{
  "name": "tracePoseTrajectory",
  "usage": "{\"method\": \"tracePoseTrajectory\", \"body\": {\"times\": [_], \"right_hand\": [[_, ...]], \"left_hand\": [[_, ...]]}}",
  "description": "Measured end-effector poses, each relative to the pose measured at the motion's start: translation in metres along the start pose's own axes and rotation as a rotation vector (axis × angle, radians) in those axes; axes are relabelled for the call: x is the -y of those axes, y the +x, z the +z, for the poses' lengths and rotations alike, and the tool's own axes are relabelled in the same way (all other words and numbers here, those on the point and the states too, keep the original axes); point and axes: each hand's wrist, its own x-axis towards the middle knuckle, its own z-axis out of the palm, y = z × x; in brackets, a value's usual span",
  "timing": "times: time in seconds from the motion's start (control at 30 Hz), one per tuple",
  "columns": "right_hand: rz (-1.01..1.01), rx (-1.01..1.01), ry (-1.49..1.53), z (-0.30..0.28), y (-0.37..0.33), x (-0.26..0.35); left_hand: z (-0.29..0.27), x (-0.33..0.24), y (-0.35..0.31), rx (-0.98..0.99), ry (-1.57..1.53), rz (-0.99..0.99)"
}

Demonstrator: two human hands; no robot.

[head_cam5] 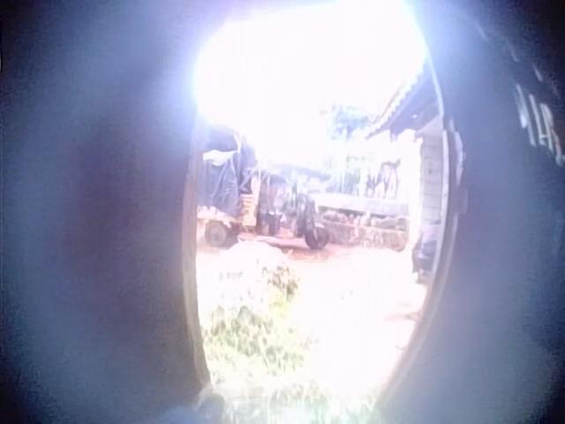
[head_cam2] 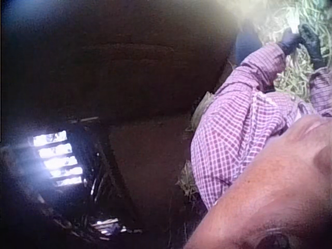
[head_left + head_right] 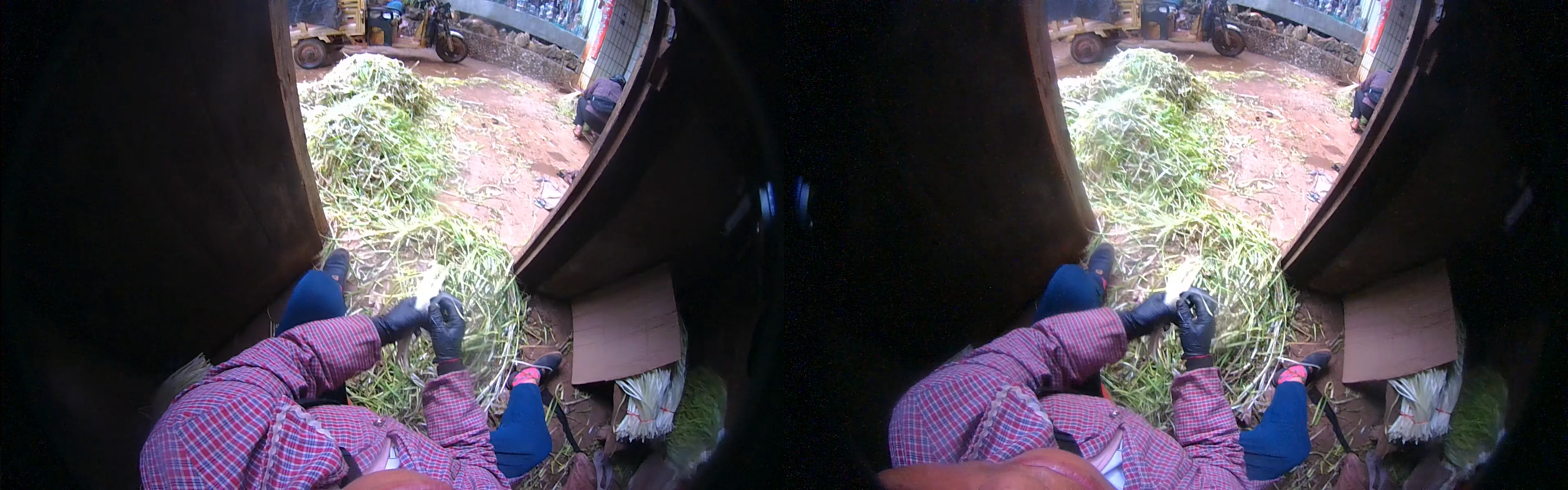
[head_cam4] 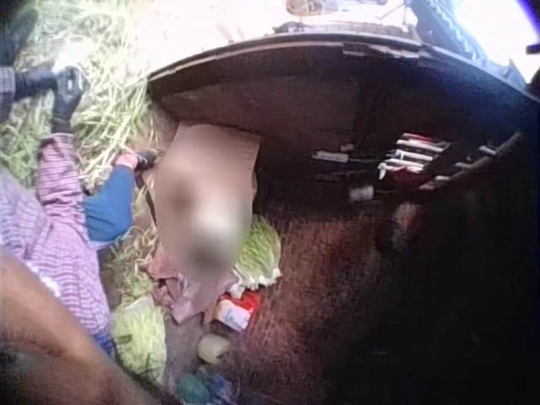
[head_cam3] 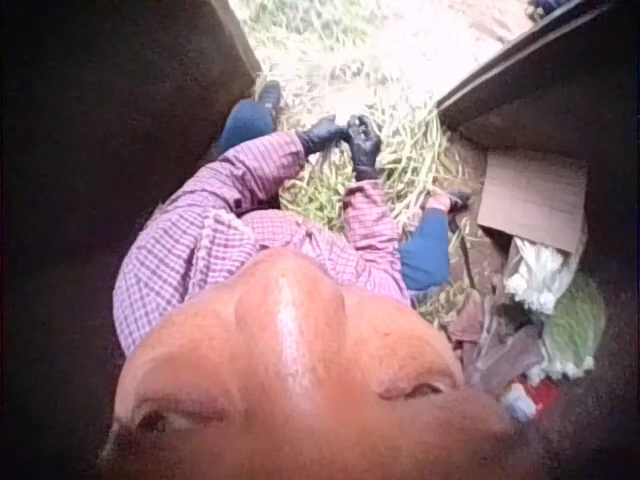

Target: The person sits inside a wooden structure and trims the ends of long green vegetables by hand. They repeatedly pick up stalks, snap off the tips, and place the trimmed pieces aside, accumulating a pile of vegetable scraps.

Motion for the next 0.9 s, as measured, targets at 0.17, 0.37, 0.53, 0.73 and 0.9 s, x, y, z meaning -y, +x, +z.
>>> {"method": "tracePoseTrajectory", "body": {"times": [0.17,0.37,0.53,0.73,0.9], "right_hand": [[0.631,0.470,0.374,-0.025,-0.026,0.022],[0.742,0.410,0.356,-0.118,-0.062,-0.022],[0.833,0.095,-0.252,-0.174,-0.068,-0.077],[0.058,0.278,-0.467,-0.070,-0.027,-0.029],[0.573,0.423,0.011,-0.008,-0.038,-0.013]], "left_hand": [[-0.040,-0.020,0.007,0.169,-0.097,0.084],[-0.085,-0.061,0.002,-0.094,-0.353,0.155],[-0.098,-0.084,0.004,-0.225,-0.344,0.188],[-0.062,-0.063,0.006,-0.095,-0.243,-0.014],[-0.040,-0.069,0.004,-0.199,-0.299,0.146]]}}
